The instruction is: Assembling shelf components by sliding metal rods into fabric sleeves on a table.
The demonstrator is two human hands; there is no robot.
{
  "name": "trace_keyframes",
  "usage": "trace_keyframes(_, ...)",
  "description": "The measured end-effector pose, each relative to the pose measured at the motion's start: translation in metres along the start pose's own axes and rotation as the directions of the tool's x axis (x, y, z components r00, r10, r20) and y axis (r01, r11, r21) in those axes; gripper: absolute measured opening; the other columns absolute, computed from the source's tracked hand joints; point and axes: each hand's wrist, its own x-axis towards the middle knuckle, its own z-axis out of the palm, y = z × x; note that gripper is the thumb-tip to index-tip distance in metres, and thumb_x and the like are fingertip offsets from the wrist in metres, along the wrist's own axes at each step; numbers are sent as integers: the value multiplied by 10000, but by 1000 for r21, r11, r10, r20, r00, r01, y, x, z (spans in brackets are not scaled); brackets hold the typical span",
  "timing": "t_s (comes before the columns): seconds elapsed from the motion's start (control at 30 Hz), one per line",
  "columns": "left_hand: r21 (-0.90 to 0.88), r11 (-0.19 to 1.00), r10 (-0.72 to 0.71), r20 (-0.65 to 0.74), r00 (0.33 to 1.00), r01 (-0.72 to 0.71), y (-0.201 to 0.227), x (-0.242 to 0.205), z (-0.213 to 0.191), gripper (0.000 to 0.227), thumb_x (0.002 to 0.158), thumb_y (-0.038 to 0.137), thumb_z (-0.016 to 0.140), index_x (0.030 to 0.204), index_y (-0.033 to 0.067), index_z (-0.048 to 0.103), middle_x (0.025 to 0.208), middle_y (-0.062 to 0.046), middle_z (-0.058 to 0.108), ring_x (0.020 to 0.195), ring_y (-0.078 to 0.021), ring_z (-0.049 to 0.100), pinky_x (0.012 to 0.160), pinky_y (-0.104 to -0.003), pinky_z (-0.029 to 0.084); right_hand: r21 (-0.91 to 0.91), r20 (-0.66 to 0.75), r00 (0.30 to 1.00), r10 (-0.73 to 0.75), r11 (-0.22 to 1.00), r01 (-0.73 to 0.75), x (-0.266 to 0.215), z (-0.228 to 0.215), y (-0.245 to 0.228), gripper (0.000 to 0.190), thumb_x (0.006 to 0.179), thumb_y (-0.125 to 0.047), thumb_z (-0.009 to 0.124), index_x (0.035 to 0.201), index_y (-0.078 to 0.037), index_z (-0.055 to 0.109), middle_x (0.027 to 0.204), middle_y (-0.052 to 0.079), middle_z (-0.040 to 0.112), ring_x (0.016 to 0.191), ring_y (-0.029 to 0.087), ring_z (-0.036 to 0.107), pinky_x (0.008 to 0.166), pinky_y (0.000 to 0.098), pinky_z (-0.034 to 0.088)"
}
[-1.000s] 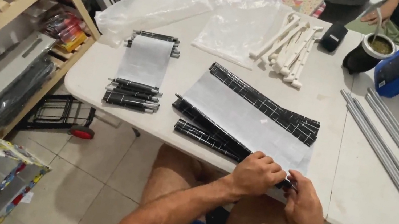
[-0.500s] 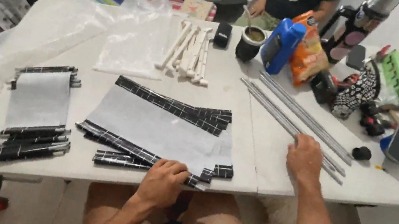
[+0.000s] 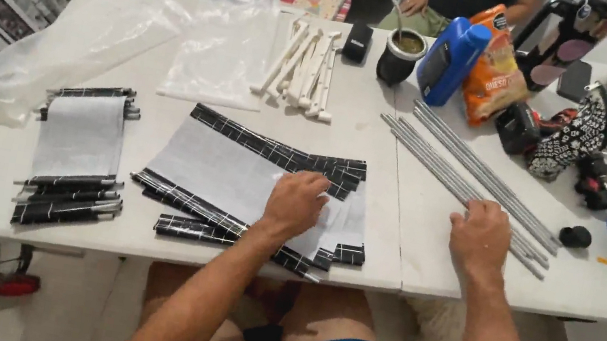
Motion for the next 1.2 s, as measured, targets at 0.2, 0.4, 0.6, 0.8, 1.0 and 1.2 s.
trace_keyframes(0.2,64,996,64,77,995,-69,-18,20,42,301,1018,179,563,1300,141,661,1314,-101,668,1346,-272,570,1171,-487,349,-141,-11,999,-39,989,37,-5,1,-2,290,969,-371,689,1159,-158,741,1031,69,673,1026,302,695,916,466,543)
trace_keyframes(0.4,81,992,100,-28,995,-98,-9,14,30,304,1037,129,497,1293,121,659,1198,-116,657,1282,-294,582,1200,-546,285,-72,23,999,-35,997,37,-4,-7,-8,271,1024,-357,654,1196,-157,718,1093,82,672,1061,309,685,916,472,528)
trace_keyframes(0.6,70,986,159,-138,977,-151,-19,10,47,252,1032,114,463,1178,180,657,1187,-60,622,1295,-259,561,1227,-567,211,-20,29,997,-72,997,73,-1,-1,-2,154,1006,-303,666,1039,-168,733,925,46,654,936,302,696,833,454,556)
trace_keyframes(0.8,-22,993,113,-118,987,-116,-18,9,48,306,1029,77,430,1222,177,645,1227,-77,655,1342,-270,550,1241,-608,161,253,86,993,-87,965,62,-16,-27,16,138,1054,-273,627,1131,-203,718,990,95,691,984,363,722,882,457,583)
trace_keyframes(1.0,-34,993,112,-128,985,-117,-19,10,47,312,1029,56,390,1218,158,615,1238,-94,640,1366,-286,532,1244,-626,147,206,-90,945,-314,923,326,-21,-42,16,59,999,-218,715,1019,-260,750,915,-34,745,920,225,728,923,358,560)
trace_keyframes(1.2,-60,990,114,-155,981,-124,-16,8,43,278,1010,68,425,1210,139,605,1238,-112,641,1372,-305,529,1242,-643,134,189,-78,947,-311,928,321,-8,-27,17,92,978,-194,723,1046,-250,752,957,-16,759,956,239,740,946,380,567)
